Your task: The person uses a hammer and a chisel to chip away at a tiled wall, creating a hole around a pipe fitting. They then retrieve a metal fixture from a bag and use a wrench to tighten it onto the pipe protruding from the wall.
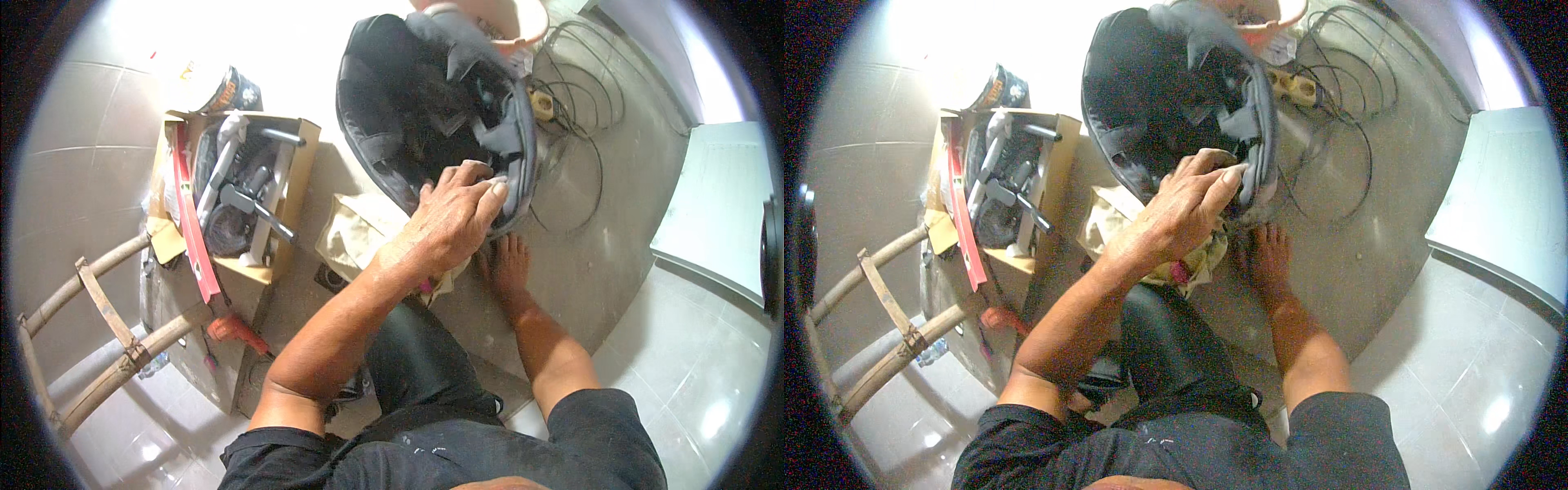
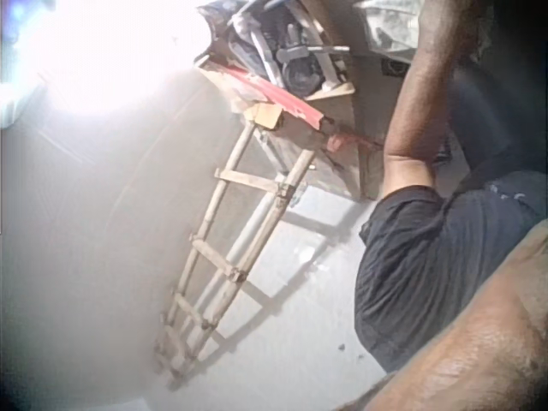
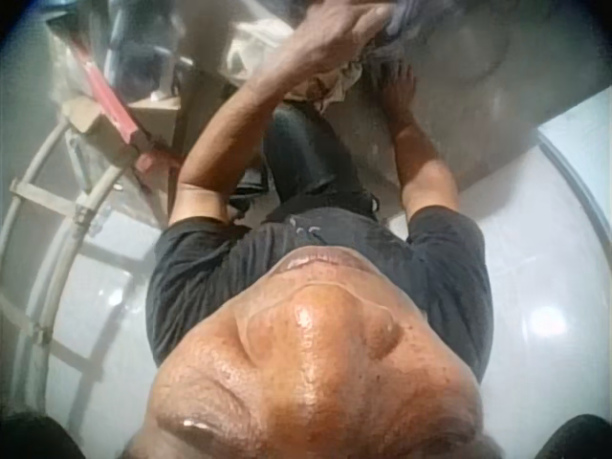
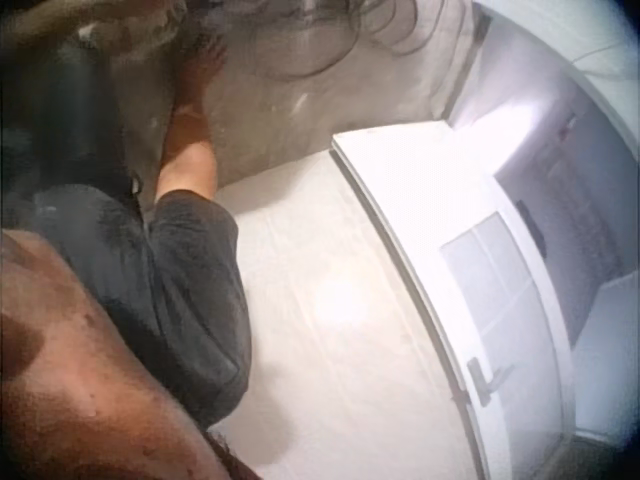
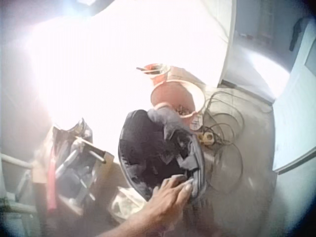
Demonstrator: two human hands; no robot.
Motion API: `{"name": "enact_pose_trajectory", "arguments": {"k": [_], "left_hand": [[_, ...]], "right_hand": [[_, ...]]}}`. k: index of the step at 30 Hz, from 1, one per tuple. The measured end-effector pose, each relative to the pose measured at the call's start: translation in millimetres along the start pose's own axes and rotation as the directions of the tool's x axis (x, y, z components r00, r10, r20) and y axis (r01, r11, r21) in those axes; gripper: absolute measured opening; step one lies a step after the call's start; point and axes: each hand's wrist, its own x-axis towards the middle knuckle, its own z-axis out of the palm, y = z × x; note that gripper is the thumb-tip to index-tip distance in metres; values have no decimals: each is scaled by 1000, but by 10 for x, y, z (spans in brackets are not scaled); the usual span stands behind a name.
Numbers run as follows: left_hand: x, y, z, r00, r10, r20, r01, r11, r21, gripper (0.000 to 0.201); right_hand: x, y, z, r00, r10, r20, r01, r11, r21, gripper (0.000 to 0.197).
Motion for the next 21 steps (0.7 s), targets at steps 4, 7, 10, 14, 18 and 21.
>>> {"name": "enact_pose_trajectory", "arguments": {"k": [4, 7, 10, 14, 18, 21], "left_hand": [[-97, -124, 369, 980, 20, -196, 14, 985, 173, 44], [-146, -81, 286, 970, -151, -190, 191, 959, 211, 56], [-91, -13, 138, 950, -240, -199, 280, 936, 213, 59], [-86, -31, 215, 947, -274, -167, 311, 913, 266, 63], [-172, -245, 504, 979, -91, -183, 164, 882, 441, 64], [-105, -227, 521, 981, -164, -99, 189, 915, 355, 64]], "right_hand": [[57, -36, -53, 1000, 11, 1, -11, 999, -30, 66], [49, 66, 64, 998, -37, -44, 34, 998, -56, 67], [70, 34, 60, 999, -20, -40, 18, 999, -46, 65], [79, -42, 25, 996, 69, 51, -68, 997, -20, 62], [100, -4, 30, 995, 72, 71, -75, 996, 42, 60], [97, 13, 15, 992, 79, 96, -84, 996, 42, 61]]}}
